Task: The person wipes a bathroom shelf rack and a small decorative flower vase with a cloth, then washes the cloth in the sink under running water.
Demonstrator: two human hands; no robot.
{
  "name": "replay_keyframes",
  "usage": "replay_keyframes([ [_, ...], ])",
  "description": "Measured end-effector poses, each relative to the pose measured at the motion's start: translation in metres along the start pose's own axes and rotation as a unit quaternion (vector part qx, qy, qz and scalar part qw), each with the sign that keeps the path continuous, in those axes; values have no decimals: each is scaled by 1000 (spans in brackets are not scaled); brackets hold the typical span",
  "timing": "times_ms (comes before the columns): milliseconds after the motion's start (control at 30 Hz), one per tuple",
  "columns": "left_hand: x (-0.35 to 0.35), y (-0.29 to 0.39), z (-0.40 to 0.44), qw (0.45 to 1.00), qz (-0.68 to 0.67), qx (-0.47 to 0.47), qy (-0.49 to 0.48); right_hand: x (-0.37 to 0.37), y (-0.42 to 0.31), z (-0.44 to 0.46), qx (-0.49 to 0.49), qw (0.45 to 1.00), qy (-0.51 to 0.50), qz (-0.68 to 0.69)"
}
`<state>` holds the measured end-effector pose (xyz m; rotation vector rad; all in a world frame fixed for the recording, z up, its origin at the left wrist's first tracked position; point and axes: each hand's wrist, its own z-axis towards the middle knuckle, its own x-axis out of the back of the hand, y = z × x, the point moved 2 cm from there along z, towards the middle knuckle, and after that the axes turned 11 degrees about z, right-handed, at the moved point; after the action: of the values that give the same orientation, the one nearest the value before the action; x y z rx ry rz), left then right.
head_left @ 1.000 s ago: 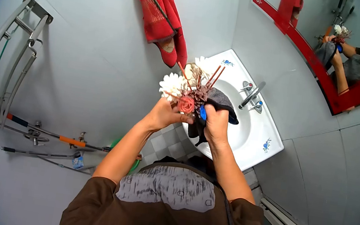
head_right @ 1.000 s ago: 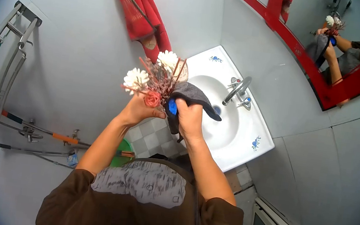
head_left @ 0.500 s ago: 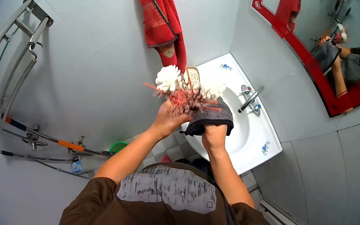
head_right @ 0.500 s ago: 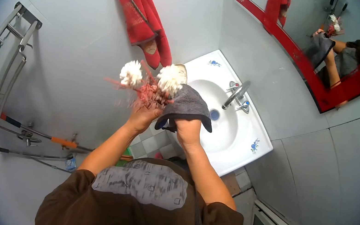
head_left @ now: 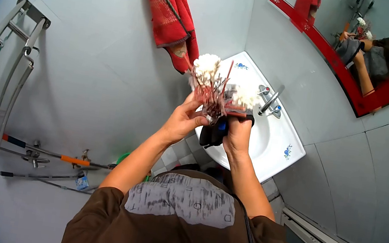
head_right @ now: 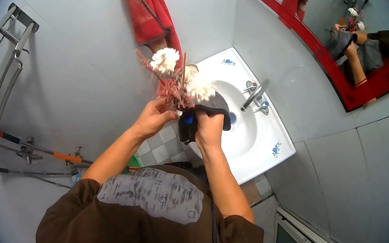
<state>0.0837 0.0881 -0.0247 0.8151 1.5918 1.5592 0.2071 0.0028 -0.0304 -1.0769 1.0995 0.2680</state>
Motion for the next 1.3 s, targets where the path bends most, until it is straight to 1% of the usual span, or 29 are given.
replay_keyframes([
  [67,-3,0,1,997,-19,-71,34,-7,-5,-3,-13,1000,6,-3],
  [133,-8,3,-1,996,-33,-74,45,-8,-4,-4,-22,1000,19,-4],
  [167,-11,5,-2,995,-47,-76,54,-7,-3,-4,-22,1000,4,2],
  [200,-16,8,-4,994,16,-95,54,-6,-2,-4,-22,1000,-11,9],
  [233,-13,5,-5,994,64,-71,44,-8,3,-5,-21,1000,1,17],
  [300,-10,2,-2,989,75,-104,73,-14,6,-10,18,1000,21,5],
  [333,-10,5,0,987,78,-115,82,-15,5,-11,19,1000,22,5],
  [400,-3,3,-2,996,31,-65,54,-15,3,-11,25,1000,-12,-6],
  [433,-1,5,-3,998,15,-47,45,-11,4,-9,25,1000,-10,-7],
  [500,0,16,-4,995,66,-79,-5,-1,9,-5,-24,999,-26,7],
  [533,4,15,1,985,142,-96,-27,-4,8,-8,-28,1000,-3,-5],
  [567,6,14,1,985,141,-95,-27,-9,5,-6,-18,1000,5,-4],
  [633,5,18,2,986,122,-104,-46,-15,1,-6,-15,1000,-6,10],
  [700,2,19,-1,989,111,-92,-30,-24,0,-9,-8,1000,14,13],
  [733,-1,19,0,997,5,-70,-10,-26,0,-10,0,999,35,16],
  [767,-2,19,0,994,-100,-47,9,-18,7,-10,19,999,25,12],
  [833,-2,14,-3,996,-80,-46,22,-12,13,-8,24,1000,17,-7],
  [900,-7,20,-5,997,-74,-30,24,-12,11,-11,29,999,7,27],
  [933,-3,15,-3,998,-25,-51,20,-14,9,-14,26,998,3,51],
  [967,-1,11,-3,998,-25,-50,20,-14,9,-14,31,998,-7,56],
  [1000,0,9,-3,996,15,-89,10,-15,8,-14,36,997,-16,62],
  [1033,-1,11,-3,990,55,-128,-1,-14,9,-13,31,999,-3,10],
  [1067,-3,16,-2,990,57,-129,8,-14,10,-12,25,999,8,-42],
  [1100,-2,15,-2,989,58,-133,9,-15,10,-14,25,999,10,-35],
  [1133,-1,14,-3,996,21,-87,5,-15,5,-16,33,998,-40,-30],
  [1200,1,20,-8,993,83,-79,-9,-16,2,-19,32,998,-20,-45],
  [1233,1,28,-10,981,159,-110,-19,-20,-4,-22,53,997,-38,-36],
  [1267,-2,39,-12,958,237,-157,-32,-20,-6,-30,17,999,-30,24],
  [1300,-5,53,-13,916,321,-238,-45,-15,-6,-32,-21,1000,-16,16],
])
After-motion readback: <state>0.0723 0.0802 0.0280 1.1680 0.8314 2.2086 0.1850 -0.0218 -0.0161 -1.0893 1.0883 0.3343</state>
